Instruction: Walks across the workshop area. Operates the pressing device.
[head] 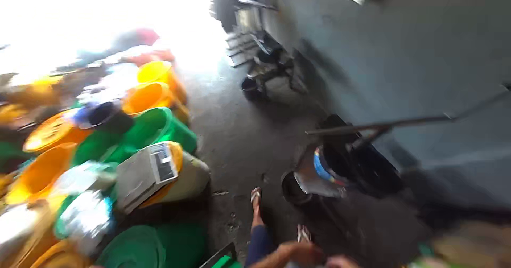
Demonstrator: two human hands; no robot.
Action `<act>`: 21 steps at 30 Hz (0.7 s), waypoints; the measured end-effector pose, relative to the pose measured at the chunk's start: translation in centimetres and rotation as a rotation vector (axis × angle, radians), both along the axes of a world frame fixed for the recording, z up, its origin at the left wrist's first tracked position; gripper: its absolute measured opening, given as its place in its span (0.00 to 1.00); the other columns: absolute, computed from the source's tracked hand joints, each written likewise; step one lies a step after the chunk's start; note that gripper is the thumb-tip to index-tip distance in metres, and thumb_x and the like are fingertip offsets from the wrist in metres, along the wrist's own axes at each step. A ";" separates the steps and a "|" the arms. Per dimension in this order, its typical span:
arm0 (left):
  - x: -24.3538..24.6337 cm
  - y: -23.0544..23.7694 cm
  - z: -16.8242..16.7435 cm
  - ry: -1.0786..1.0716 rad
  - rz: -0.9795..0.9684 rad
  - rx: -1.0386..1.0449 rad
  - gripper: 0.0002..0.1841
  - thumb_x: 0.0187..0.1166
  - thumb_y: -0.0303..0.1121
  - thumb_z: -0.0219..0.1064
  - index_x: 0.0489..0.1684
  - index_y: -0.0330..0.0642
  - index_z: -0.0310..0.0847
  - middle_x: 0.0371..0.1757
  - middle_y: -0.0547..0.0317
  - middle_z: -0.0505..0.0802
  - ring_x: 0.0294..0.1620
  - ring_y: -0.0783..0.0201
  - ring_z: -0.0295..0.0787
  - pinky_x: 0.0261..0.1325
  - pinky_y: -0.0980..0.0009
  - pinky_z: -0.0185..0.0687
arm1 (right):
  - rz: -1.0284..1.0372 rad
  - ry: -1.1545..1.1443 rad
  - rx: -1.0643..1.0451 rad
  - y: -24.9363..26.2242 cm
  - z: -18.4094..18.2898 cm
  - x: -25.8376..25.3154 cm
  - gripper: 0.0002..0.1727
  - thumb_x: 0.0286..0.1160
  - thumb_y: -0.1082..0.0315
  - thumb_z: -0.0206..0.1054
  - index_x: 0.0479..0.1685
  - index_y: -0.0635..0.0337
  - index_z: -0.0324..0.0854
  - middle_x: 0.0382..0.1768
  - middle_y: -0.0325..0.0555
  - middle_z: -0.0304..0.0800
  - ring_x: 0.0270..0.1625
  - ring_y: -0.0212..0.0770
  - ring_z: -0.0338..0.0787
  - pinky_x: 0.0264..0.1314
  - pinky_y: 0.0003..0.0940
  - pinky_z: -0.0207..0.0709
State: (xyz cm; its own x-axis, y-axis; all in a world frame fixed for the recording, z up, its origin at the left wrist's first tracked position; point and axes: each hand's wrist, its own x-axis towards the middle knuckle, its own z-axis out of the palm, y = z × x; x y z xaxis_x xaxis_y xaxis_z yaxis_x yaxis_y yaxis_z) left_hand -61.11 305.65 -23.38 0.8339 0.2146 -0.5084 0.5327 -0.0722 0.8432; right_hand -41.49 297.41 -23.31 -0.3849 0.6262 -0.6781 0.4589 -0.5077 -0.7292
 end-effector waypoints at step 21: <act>-3.8 20.2 -6.2 0.233 -0.575 -0.176 0.20 0.93 0.36 0.53 0.73 0.33 0.80 0.70 0.37 0.87 0.75 0.43 0.82 0.81 0.44 0.68 | -0.505 -0.113 -0.261 0.2 1.0 -11.5 0.15 0.83 0.71 0.63 0.61 0.74 0.82 0.60 0.68 0.87 0.67 0.60 0.85 0.76 0.56 0.72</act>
